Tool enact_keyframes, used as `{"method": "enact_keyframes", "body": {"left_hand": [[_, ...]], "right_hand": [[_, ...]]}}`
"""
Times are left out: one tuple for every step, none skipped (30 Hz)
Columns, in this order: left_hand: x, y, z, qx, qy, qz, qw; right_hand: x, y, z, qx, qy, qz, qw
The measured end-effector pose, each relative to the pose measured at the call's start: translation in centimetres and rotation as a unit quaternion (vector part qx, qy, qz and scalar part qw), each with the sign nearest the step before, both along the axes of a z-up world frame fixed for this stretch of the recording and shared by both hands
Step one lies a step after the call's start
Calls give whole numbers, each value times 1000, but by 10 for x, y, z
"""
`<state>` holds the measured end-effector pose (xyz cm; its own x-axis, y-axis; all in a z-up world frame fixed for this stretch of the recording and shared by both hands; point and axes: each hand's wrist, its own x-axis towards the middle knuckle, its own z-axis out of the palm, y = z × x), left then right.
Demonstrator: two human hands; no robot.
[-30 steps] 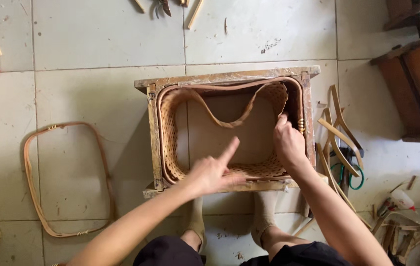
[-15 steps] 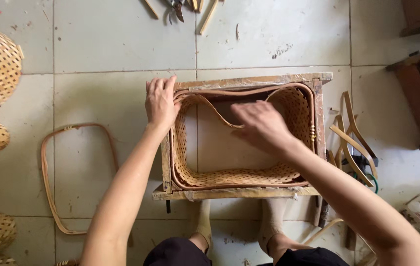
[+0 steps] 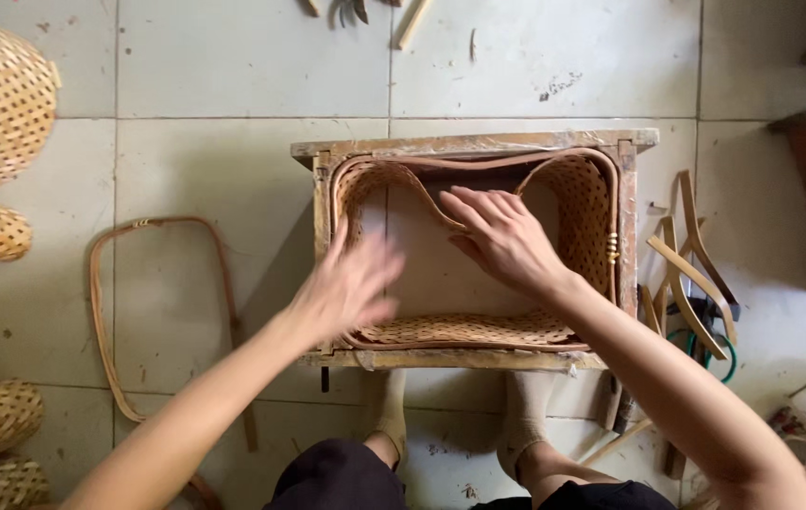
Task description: The person weaves a rectangular basket by fitting a woven body into a wooden mold, then attaching and securing a bamboo rim using a hammer. They adjust the rim and body, then insert and hammer in internal bamboo supports.
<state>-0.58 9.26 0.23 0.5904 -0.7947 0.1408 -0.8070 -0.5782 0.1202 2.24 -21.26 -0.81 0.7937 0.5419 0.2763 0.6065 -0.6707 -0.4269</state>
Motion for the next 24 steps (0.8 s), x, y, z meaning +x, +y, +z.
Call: {"method": "enact_keyframes", "body": {"left_hand": [[-18, 11, 13, 89, 97, -6, 991], [-27, 19, 24, 177, 193, -13, 965], [-29, 20, 30, 216, 206, -19, 954], [-29, 19, 35, 252, 218, -22, 942], [-28, 15, 38, 288, 230, -26, 929], [-22, 8, 39, 322, 253, -22, 912], [-16, -3, 37, 356, 274, -19, 893], [-14, -13, 35, 392, 296, -16, 871], [-16, -26, 31, 310, 337, -14, 889], [-15, -40, 25, 224, 371, -11, 901], [-12, -50, 19, 136, 402, -8, 905], [-9, -58, 13, 121, 446, -2, 887], [-6, -63, 6, 105, 488, 4, 866], [-8, -65, -1, 90, 535, 10, 840], [-10, -65, -7, 85, 532, 9, 843], [-9, -65, -13, 82, 528, 9, 845], [-10, -65, -16, 78, 524, 8, 848], [-8, -66, -19, 75, 500, 2, 863], [-5, -68, -20, 72, 476, -4, 877], [-4, -70, -19, 69, 449, -10, 891], [-3, -71, -18, 62, 433, -4, 899], [-2, -73, -16, 56, 418, 1, 907], [-2, -74, -15, 50, 402, 6, 914], [-2, -76, -13, 46, 408, 18, 912]], "right_hand": [[-5, -10, 8, 6, 29, -1, 1000], [-11, -20, 15, -5, 42, 2, 999], [-18, -32, 20, -16, 56, 6, 998], [-24, -44, 23, -29, 68, 12, 997], [-32, -54, 24, -86, 126, 59, 987], [-40, -63, 25, -142, 183, 104, 967], [-48, -70, 23, -198, 239, 147, 939], [-57, -72, 19, -156, 300, 155, 928], [-66, -74, 15, -114, 358, 162, 912], [-69, -76, 10, -72, 411, 167, 893], [-70, -78, 7, -69, 409, 173, 893], [-70, -80, 4, -66, 408, 179, 893], [-68, -82, 2, -63, 407, 184, 893], [-69, -83, 1, -62, 404, 188, 893], [-70, -84, 0, -61, 402, 191, 894], [-70, -84, 0, -59, 398, 195, 895], [-69, -83, 0, -59, 416, 190, 887], [-67, -81, 2, -60, 433, 185, 880], [-65, -78, 4, -62, 449, 181, 873], [-64, -72, 4, -49, 438, 183, 879], [-64, -66, 5, -36, 427, 185, 884], [-65, -60, 5, -23, 416, 187, 889], [-65, -54, 4, -30, 403, 181, 897], [-67, -48, 3, -37, 390, 176, 903]]}}
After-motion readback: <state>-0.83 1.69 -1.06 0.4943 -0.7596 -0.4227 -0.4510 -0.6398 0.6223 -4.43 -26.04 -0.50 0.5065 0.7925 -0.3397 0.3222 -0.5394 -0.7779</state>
